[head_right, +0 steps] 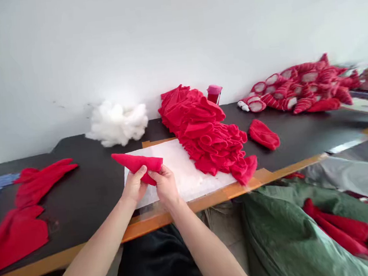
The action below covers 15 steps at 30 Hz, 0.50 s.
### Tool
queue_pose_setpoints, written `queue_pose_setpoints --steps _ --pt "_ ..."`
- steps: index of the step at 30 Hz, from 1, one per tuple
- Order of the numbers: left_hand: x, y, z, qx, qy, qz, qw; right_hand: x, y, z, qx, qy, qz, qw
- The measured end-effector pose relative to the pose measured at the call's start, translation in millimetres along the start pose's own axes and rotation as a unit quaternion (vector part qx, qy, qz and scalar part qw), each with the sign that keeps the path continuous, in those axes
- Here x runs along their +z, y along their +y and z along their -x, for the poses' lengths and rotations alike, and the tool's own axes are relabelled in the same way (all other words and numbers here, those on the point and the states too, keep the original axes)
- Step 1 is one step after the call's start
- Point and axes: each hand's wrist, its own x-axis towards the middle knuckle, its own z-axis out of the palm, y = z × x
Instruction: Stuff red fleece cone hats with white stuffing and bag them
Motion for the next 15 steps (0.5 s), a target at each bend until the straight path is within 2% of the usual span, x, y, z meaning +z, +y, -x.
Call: queue_pose_setpoints --steps 3,6,9,12,15 --pt "-1.6 0.3 -2.9 -0.007 0.012 0.012 1.000 -2.4 0.6 1.6 -0.041 0.022 0.031 0.998" --pt "-4.3 1.1 -5.2 -0.006 0.014 0.021 1.000 -2.4 -0.5 6.0 -0.098 0.054 0.111 0.987" --pt "-7.1 -0.1 -5.6 -0.020 -0.015 0.019 1.000 0.7 -2.3 8.4 -0.136 0.021 0.190 0.972" --pt "-8.5 -3.1 -4.8 -0.029 -0.026 0.032 0.999 2.9 -4.2 3.8 -0.114 -0.015 0.193 0.974" --pt "-8.4 -5.0 -4.6 -0.033 -0.027 0.038 0.998 0.2 -7.2 -2.9 -0.038 -0.012 0.095 0.995"
